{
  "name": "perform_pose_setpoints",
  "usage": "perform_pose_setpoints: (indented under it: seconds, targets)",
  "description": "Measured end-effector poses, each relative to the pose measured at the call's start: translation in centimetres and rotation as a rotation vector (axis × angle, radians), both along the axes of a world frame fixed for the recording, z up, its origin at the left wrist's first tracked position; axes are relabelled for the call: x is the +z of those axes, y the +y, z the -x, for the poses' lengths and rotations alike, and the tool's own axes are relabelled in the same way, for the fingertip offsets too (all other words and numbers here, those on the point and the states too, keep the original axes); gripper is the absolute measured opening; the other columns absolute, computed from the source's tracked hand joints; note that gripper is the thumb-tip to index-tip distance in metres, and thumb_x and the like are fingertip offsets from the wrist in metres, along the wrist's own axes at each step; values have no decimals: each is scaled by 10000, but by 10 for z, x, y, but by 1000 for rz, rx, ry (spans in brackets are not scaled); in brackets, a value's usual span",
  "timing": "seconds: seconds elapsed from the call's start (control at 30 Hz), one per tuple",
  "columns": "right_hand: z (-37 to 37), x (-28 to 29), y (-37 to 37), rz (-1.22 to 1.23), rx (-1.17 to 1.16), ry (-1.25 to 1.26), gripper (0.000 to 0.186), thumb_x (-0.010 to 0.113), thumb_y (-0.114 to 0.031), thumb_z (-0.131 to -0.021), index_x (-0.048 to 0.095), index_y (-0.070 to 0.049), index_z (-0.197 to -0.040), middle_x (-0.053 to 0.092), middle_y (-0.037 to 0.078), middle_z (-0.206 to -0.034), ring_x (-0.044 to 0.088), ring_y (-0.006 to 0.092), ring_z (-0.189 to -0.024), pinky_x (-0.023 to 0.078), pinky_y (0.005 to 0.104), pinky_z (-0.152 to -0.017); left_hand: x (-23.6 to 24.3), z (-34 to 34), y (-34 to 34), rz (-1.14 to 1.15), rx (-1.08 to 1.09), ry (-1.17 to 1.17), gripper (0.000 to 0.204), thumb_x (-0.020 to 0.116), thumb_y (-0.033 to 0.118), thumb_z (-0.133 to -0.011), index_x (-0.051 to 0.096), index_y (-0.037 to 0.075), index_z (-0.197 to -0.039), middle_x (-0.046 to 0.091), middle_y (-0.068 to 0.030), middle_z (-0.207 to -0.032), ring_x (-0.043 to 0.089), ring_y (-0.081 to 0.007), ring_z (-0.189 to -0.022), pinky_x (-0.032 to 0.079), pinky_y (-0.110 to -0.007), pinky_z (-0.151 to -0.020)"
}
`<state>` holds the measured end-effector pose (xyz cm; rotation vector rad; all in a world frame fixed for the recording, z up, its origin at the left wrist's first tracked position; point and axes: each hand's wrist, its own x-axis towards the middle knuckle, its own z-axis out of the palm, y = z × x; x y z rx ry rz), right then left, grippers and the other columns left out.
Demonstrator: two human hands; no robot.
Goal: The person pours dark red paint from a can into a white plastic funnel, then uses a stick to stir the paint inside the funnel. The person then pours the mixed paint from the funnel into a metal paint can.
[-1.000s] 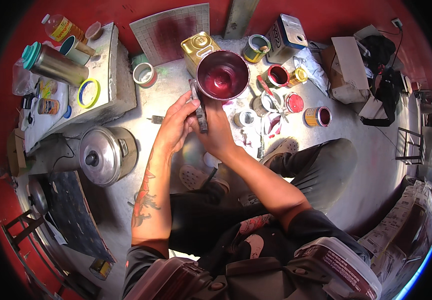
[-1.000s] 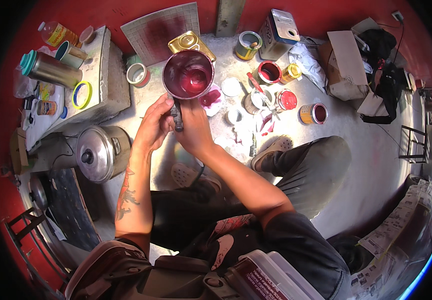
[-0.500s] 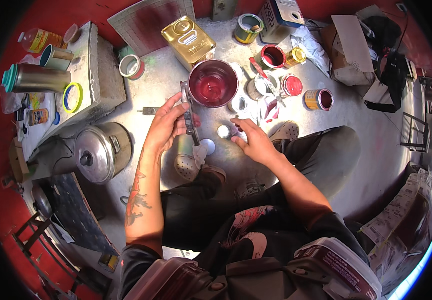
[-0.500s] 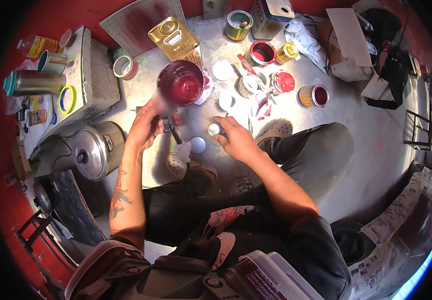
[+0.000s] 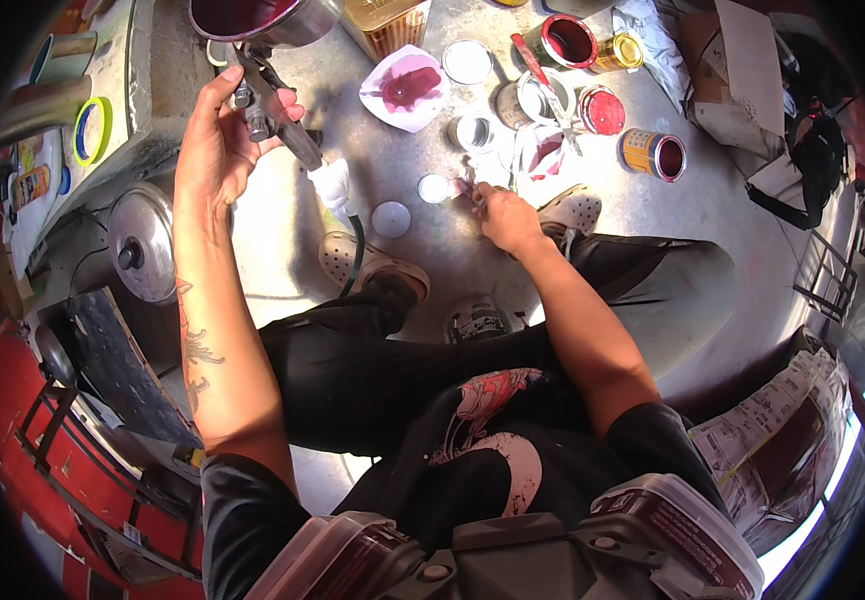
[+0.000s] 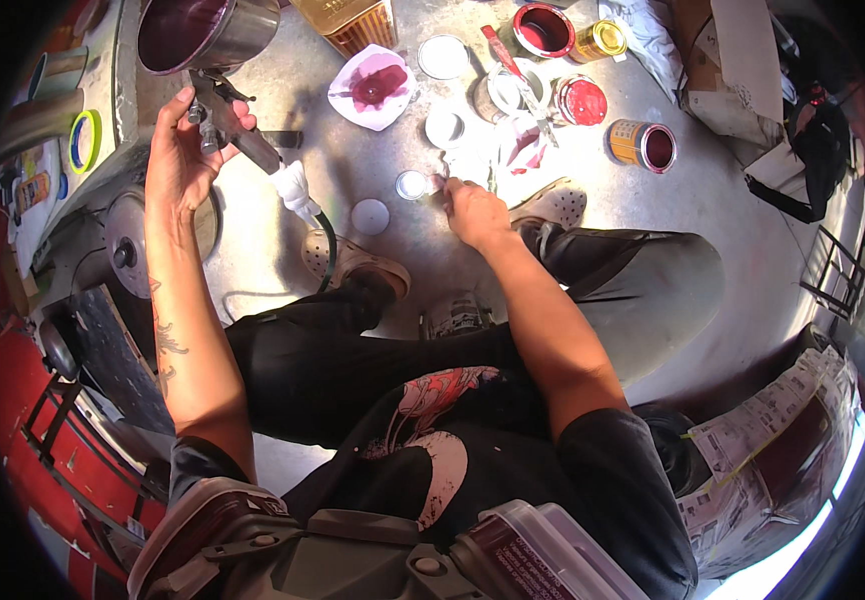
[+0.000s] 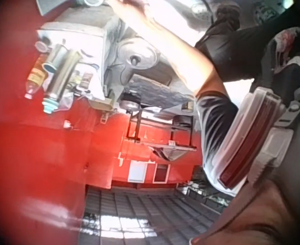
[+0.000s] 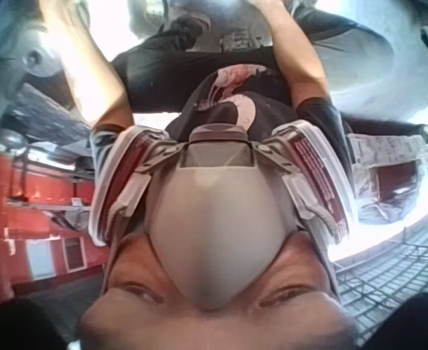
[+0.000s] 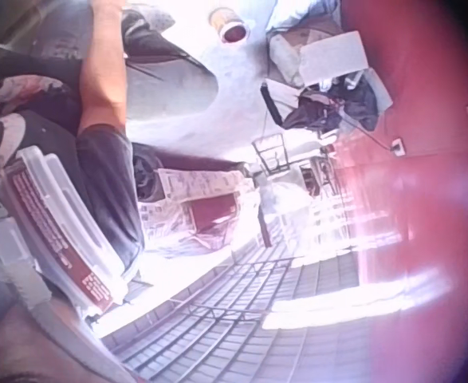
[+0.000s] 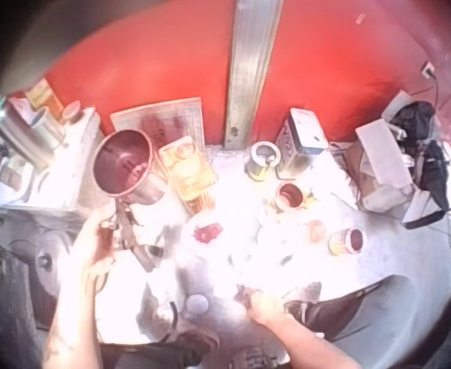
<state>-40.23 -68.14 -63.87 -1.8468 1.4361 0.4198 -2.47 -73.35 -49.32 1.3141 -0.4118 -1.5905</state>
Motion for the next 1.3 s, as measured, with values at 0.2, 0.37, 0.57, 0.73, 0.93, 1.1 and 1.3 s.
perform_pose_setpoints:
  seconds: [0.2,0.37,0.57,0.73,0.93,1.1,1.3]
  targets:
    - [-70,-43,37,132,579,-130,523,607,-174,-918,459,-160,-1419,410,188,-1494,500,352,-1312,515,438,-955,5,-3,7,-17,47,-6,509,630,362,-940,541,-70,-1193,713,-250,-957,729,-325,-888,573,-484,-905]
    - [-102,-113,67,393,758,-174,460,570,-192,-935,499,-169,-1389,407,198,-1498,465,371,-1331,465,487,-1009,3,4,15,-67,95,-63,481,639,330,-945,527,-74,-1181,704,-250,-939,724,-325,-854,580,-431,-886]
    - [-120,-134,65,421,916,-145,410,553,-219,-937,539,-155,-1342,467,191,-1434,462,387,-1308,417,552,-1026,-2,-2,30,-32,51,-103,500,630,422,-936,585,-12,-1181,724,-196,-941,726,-331,-881,552,-417,-877]
    - [-116,-132,61,468,961,-197,398,549,-221,-937,545,-136,-1325,507,192,-1371,470,381,-1285,402,561,-1024,-4,0,24,-6,110,-7,423,563,279,-998,492,-16,-1294,636,-130,-1100,697,-226,-885,589,-421,-856]
    - [-113,6,19,318,281,-563,691,762,-259,-770,475,-99,-1378,454,221,-1380,465,395,-1268,400,497,-1045,-11,-11,28,3,73,-31,446,608,401,-963,553,35,-1212,711,-174,-961,718,-308,-904,561,-441,-871]
    - [-95,120,-70,881,-186,-897,835,850,-235,-682,458,-31,-1391,471,224,-1303,494,397,-1183,423,473,-1000,-27,9,23,22,51,8,597,608,237,-990,366,3,-1483,705,-160,-903,703,-184,-709,540,-225,-558]
    - [-124,208,-116,888,179,-809,718,854,-267,-736,540,-86,-1355,494,236,-1279,538,421,-1130,455,487,-957,-16,33,20,-28,5,-48,549,599,258,-997,414,51,-1471,702,-118,-922,715,-186,-763,542,-249,-591]
